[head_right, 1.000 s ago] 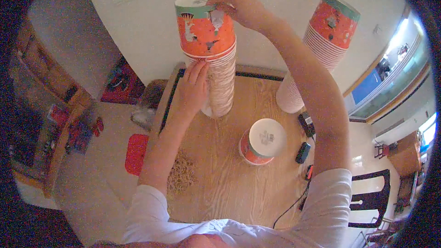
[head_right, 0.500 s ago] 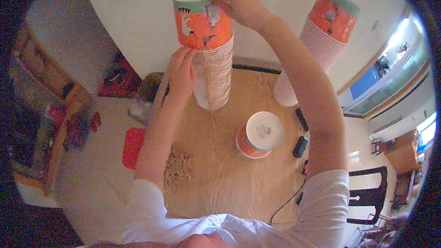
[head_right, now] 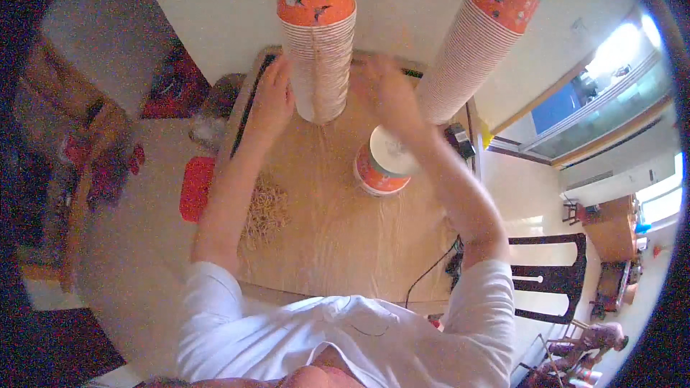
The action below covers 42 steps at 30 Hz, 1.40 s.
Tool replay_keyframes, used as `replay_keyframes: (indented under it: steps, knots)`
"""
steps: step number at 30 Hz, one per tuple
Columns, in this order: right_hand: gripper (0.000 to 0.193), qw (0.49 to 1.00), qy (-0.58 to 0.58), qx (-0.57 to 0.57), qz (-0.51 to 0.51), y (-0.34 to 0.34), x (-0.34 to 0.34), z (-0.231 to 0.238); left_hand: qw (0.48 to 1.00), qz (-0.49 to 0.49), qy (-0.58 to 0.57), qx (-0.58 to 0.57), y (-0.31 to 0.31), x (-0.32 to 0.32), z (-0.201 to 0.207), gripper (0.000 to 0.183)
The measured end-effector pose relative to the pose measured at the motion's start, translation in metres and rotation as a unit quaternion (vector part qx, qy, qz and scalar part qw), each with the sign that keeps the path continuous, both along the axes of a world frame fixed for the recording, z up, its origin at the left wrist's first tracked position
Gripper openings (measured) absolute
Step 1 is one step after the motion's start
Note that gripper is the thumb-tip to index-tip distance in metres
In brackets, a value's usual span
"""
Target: Organizing and inspecting patterned paper cups on a table.
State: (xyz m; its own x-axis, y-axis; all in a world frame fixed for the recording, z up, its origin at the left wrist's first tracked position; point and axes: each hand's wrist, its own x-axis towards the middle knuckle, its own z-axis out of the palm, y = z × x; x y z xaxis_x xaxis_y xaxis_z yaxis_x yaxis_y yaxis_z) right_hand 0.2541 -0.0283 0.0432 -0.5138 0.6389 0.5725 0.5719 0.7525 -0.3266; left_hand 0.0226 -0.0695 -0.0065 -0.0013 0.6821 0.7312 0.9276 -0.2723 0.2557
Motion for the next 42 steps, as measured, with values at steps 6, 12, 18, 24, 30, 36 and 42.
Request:
replay_keyframes:
  steps: [6, 12, 18, 24, 30, 36, 42]
  knots:
    - [0.026, 0.978, -0.160, -0.072, -0.115, -0.093, 0.093, -0.114, 0.975, -0.007, -0.187, -0.117, -0.129, 0.017, -0.141, 0.028]
    - [0.012, 0.995, -0.036, -0.055, -0.070, -0.096, 0.094, -0.120, 0.957, 0.016, -0.236, -0.166, -0.218, 0.057, -0.202, 0.018]
    - [0.014, 0.996, -0.037, -0.060, -0.047, -0.096, 0.091, -0.098, 0.929, 0.006, -0.322, -0.180, -0.260, 0.052, -0.205, 0.014]
    - [0.015, 0.995, -0.025, -0.095, -0.024, -0.099, 0.091, -0.085, 0.924, 0.019, -0.329, -0.195, -0.265, 0.051, -0.194, 0.012]
    - [0.015, 0.995, -0.004, -0.091, -0.037, -0.100, 0.096, -0.081, 0.884, -0.015, -0.412, -0.219, -0.242, 0.070, -0.203, 0.011]
    - [0.015, 0.988, 0.046, -0.148, -0.016, -0.128, 0.090, -0.054, 0.681, -0.043, -0.663, -0.307, -0.185, 0.077, -0.236, 0.029]
    - [0.016, 0.981, 0.103, -0.162, 0.004, -0.155, 0.108, -0.045, 0.387, -0.199, -0.843, -0.316, -0.151, 0.083, -0.238, 0.041]
